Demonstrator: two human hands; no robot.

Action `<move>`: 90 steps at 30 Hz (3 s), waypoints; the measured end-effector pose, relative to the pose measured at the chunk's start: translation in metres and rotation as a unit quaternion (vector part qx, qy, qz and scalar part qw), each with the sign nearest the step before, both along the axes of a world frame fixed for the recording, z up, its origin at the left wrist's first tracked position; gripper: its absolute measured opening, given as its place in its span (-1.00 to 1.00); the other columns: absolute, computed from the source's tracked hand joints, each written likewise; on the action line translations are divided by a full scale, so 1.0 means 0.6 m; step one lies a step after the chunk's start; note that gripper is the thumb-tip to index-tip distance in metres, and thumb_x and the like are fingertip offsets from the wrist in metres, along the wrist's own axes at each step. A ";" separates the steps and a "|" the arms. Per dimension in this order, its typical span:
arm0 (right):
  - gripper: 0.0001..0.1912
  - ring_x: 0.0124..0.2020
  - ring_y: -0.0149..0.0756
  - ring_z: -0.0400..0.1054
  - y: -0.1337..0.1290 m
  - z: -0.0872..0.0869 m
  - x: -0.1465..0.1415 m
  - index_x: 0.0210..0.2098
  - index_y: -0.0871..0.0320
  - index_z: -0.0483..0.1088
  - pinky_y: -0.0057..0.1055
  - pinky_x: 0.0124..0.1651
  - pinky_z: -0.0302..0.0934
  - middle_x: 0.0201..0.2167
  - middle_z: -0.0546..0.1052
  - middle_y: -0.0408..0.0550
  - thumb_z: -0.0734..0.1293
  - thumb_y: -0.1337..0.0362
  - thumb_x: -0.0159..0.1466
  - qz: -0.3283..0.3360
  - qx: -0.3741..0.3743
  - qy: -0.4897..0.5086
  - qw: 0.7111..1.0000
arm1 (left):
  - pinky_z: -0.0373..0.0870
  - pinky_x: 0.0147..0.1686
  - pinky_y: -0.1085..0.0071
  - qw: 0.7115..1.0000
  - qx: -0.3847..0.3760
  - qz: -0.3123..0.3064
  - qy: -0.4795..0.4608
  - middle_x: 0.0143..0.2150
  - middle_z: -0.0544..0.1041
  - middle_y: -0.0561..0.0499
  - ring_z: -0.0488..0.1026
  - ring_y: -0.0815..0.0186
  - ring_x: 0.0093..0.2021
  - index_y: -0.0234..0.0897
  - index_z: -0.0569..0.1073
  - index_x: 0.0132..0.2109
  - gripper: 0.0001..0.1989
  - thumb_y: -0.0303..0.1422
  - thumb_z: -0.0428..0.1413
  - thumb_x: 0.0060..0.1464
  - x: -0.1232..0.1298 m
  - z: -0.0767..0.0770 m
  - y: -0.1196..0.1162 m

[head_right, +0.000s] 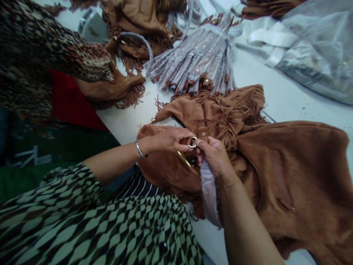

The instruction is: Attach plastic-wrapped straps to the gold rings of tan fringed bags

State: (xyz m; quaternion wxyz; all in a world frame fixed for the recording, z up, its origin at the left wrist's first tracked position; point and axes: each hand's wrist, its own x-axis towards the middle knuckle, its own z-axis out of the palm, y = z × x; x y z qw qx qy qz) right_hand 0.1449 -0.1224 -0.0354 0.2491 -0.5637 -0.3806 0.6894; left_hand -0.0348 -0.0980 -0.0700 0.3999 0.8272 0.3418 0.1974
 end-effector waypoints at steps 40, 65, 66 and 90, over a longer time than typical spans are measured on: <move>-0.71 -0.79 -0.54 0.07 -0.023 0.011 -0.001 -0.42 0.16 0.36 -0.61 -0.75 0.00 -0.78 0.27 -0.29 0.46 0.10 0.05 -0.075 0.007 0.014 0.997 | 0.28 -0.36 0.45 0.990 0.015 0.132 0.041 -0.32 0.49 0.01 0.44 0.33 -0.34 -0.30 0.34 -0.12 -0.64 -0.12 0.12 0.06 0.006 0.012 -0.023; -0.65 -0.77 -0.53 0.07 0.001 0.017 0.018 -0.36 0.19 0.35 -0.58 -0.73 0.00 -0.76 0.26 -0.30 0.44 0.06 0.04 -0.036 0.035 -0.011 0.999 | 0.45 -0.13 0.35 0.966 0.015 0.231 -0.116 -0.12 0.47 -0.06 0.47 0.27 -0.12 -0.31 0.26 0.00 -0.59 -0.29 0.17 0.04 0.036 0.012 -0.041; -0.64 -0.77 -0.53 0.07 -0.001 0.015 0.021 -0.36 0.19 0.34 -0.58 -0.73 0.00 -0.75 0.26 -0.31 0.44 0.05 0.04 -0.030 0.031 -0.012 0.999 | 0.44 -0.11 0.34 0.970 0.037 0.215 -0.109 -0.11 0.47 -0.07 0.47 0.27 -0.11 -0.30 0.27 0.01 -0.61 -0.30 0.15 0.06 0.037 0.010 -0.043; -0.57 -0.75 -0.53 0.14 0.033 0.042 0.106 -0.38 0.17 0.24 -0.57 -0.68 -0.05 -0.66 0.40 -0.19 0.23 -0.12 0.21 0.160 -0.003 -0.069 0.985 | 0.40 -0.12 0.31 0.993 0.113 0.002 0.035 -0.13 0.41 -0.10 0.41 0.26 -0.12 -0.34 0.18 0.13 -0.61 -0.23 -0.05 0.23 0.023 0.016 0.008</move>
